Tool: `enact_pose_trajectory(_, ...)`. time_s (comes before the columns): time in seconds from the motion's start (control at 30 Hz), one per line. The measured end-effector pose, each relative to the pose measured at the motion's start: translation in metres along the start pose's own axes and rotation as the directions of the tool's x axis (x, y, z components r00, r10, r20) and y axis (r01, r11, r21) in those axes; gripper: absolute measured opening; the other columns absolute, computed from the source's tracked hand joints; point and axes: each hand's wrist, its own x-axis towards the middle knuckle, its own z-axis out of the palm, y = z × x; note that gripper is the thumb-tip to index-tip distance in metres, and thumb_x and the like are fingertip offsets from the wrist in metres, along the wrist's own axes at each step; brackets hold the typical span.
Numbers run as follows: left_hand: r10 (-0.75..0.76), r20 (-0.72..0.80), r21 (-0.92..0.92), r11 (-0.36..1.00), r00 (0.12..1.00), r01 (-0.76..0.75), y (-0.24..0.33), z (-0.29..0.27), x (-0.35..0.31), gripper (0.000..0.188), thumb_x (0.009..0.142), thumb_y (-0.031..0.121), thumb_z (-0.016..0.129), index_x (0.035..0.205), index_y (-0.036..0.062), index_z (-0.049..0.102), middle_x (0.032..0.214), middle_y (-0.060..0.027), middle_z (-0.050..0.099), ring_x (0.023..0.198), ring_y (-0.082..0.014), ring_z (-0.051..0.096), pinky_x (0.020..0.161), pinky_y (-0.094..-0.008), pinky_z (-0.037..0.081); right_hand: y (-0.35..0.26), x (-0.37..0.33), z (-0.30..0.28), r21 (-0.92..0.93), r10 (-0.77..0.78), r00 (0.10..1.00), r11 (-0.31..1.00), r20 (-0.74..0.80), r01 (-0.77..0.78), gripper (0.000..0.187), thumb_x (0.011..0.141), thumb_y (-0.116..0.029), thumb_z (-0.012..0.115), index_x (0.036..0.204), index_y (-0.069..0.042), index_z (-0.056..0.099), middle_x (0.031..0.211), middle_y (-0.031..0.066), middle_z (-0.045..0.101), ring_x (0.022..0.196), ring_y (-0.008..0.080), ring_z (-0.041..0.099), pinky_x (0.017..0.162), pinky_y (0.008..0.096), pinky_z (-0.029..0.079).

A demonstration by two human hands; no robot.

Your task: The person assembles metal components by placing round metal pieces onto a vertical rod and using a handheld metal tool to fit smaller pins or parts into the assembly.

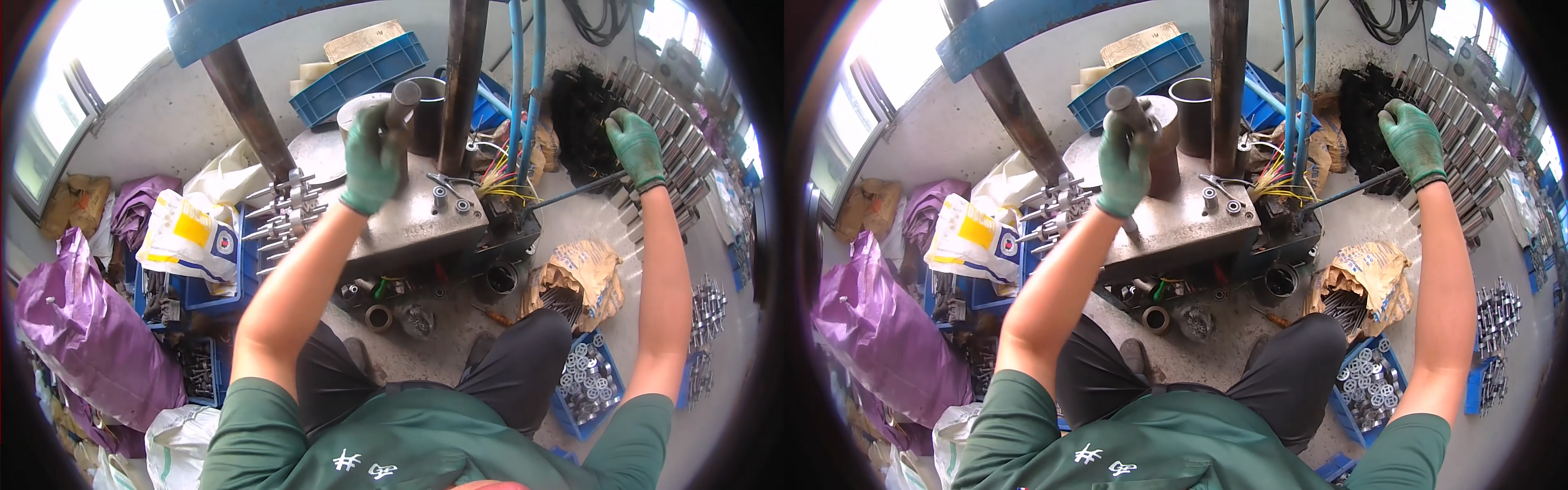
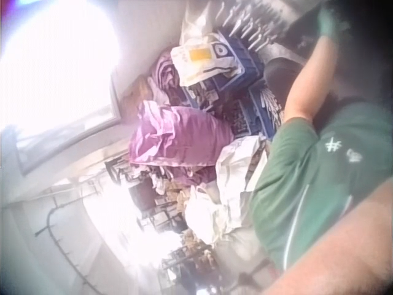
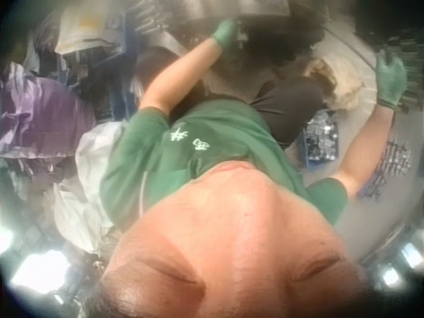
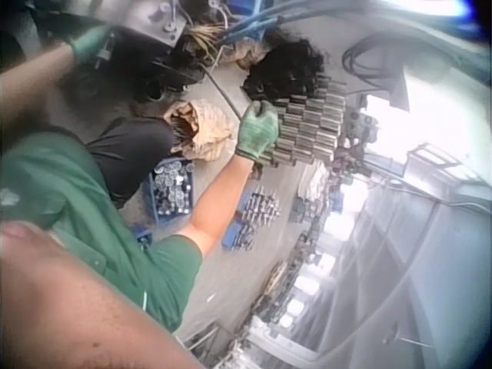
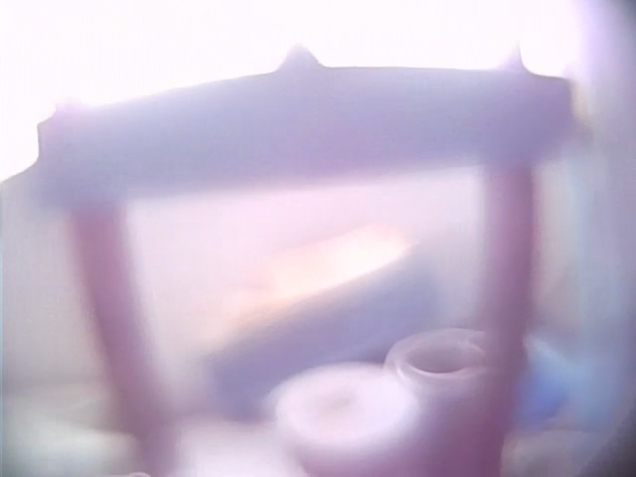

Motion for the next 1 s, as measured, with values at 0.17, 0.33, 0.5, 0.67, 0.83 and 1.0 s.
enact_pose_trajectory(0.17,-0.74,0.192,-0.461,0.511,0.644,0.725,0.081,0.026,-0.117,0.04,0.111,0.041,0.05,0.115,0.0031,0.064,0.076,-0.0013,0.06,0.066,-0.0111,0.059,0.057,-0.0269,0.05,0.004,-0.022,-0.006,0.024,-0.055,0.998,0.998,0.014,0.054,0.029,0.1,-0.028,0.065,0.113,-0.004,0.074,0.105,0.0205,0.076,0.098,0.0382,0.073,0.087,0.0443,0.056)
enact_pose_trajectory(0.33,-0.954,0.292,-0.465,-0.076,0.072,0.882,0.063,0.038,-0.204,0.039,0.11,0.04,0.051,0.102,0.0057,0.066,0.069,-0.0001,0.056,0.059,-0.0157,0.056,0.055,-0.0351,0.054,0.0,-0.059,-0.013,0.045,-0.106,0.994,0.993,0.003,0.106,0.029,0.098,-0.024,0.068,0.113,0.0,0.075,0.106,0.0211,0.076,0.099,0.0375,0.074,0.088,0.0423,0.057)
enact_pose_trajectory(0.5,-0.937,0.319,-0.394,-0.269,-0.144,0.879,0.034,0.038,-0.22,0.038,0.11,0.04,0.049,0.1,0.0078,0.067,0.07,-0.0008,0.057,0.059,-0.0187,0.056,0.055,-0.0375,0.054,-0.006,-0.101,-0.025,0.126,-0.115,0.993,0.986,0.03,0.111,0.028,0.097,-0.023,0.069,0.113,0.0,0.074,0.107,0.0212,0.075,0.1,0.038,0.073,0.089,0.042,0.057)
enact_pose_trajectory(0.67,-0.924,0.333,-0.38,-0.315,-0.19,0.87,0.025,0.037,-0.22,0.044,0.11,0.046,0.049,0.099,0.0094,0.069,0.07,-0.0008,0.058,0.061,-0.0188,0.058,0.055,-0.0369,0.054,0.033,-0.135,-0.015,0.063,-0.125,0.992,0.99,-0.021,0.126,0.024,0.096,-0.021,0.071,0.11,-0.001,0.075,0.106,0.0206,0.075,0.097,0.0377,0.073,0.086,0.0423,0.057)
enact_pose_trajectory(0.83,-0.896,0.381,-0.31,-0.357,-0.228,0.881,0.06,0.026,-0.236,0.038,0.108,0.043,0.056,0.099,0.0082,0.071,0.074,-0.0013,0.06,0.065,-0.0172,0.059,0.062,-0.0351,0.053,0.059,-0.146,-0.006,0.073,-0.136,0.987,0.987,-0.08,0.142,0.025,0.099,-0.022,0.072,0.112,-0.001,0.074,0.105,0.0194,0.075,0.091,0.0364,0.073,0.083,0.0407,0.058)
enact_pose_trajectory(1.0,-0.815,0.397,0.187,0.521,0.421,0.833,0.141,-0.025,-0.207,0.023,0.106,0.018,0.059,0.118,0.0008,0.07,0.095,-0.0058,0.065,0.091,-0.0166,0.064,0.085,-0.0325,0.052,0.009,-0.171,-0.022,-0.139,-0.385,0.923,0.915,-0.018,0.379,0.024,0.089,-0.015,0.077,0.111,-0.008,0.073,0.106,0.0097,0.073,0.103,0.0299,0.068,0.109,0.0441,0.046)
